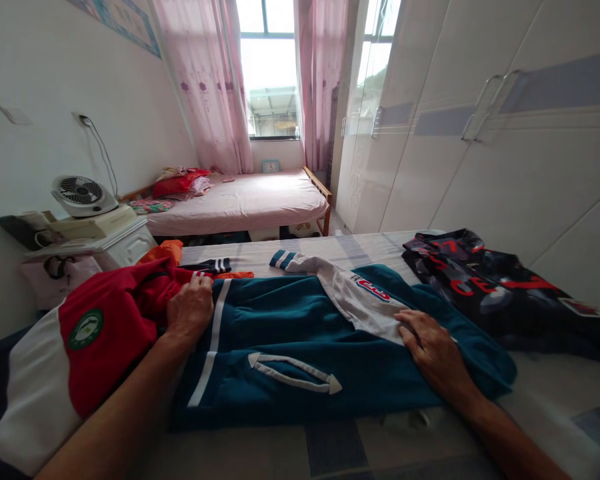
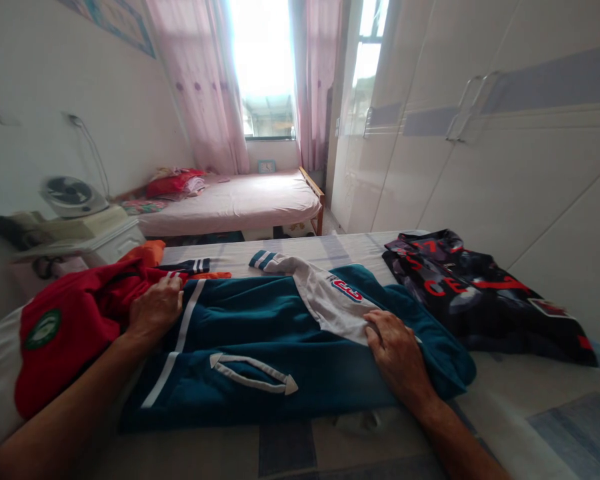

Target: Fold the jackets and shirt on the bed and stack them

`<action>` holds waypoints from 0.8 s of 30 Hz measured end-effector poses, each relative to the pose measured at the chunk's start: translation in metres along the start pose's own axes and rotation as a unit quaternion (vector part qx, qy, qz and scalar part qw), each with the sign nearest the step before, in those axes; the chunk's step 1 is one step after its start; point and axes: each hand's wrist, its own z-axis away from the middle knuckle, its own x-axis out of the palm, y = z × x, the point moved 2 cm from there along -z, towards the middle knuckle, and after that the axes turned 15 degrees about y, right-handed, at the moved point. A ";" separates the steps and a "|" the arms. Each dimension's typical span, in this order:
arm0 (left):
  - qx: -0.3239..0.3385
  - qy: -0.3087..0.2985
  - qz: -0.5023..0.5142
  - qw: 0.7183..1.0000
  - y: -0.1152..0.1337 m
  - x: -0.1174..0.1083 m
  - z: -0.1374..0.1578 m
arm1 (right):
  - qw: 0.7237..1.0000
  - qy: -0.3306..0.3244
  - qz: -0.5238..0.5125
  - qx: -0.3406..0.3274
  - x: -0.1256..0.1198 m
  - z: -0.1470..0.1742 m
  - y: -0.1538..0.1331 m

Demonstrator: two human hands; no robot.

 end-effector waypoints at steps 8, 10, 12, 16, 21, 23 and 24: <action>0.208 -0.043 0.211 0.954 0.047 0.015 0.041 | 1.000 0.016 0.003 -0.011 0.000 0.000 -0.001; 0.179 -0.104 0.209 0.956 0.044 0.024 0.041 | 1.000 0.018 0.006 -0.014 0.001 0.001 -0.001; 0.159 -0.133 0.199 0.958 0.046 0.024 0.027 | 1.000 0.022 0.007 -0.017 0.003 0.001 0.000; 0.152 -0.112 0.198 0.962 0.075 0.019 -0.029 | 0.999 0.027 0.010 -0.019 0.005 0.002 0.003; 0.083 -0.108 0.158 0.978 0.123 0.059 -0.099 | 1.000 0.021 0.002 -0.023 0.005 0.004 0.004; 0.057 -0.127 0.150 0.979 0.135 0.079 -0.116 | 1.000 0.019 0.001 -0.021 0.004 0.005 0.004; 0.047 -0.140 0.150 0.978 0.140 0.087 -0.123 | 1.000 0.018 0.000 -0.020 0.004 0.006 0.005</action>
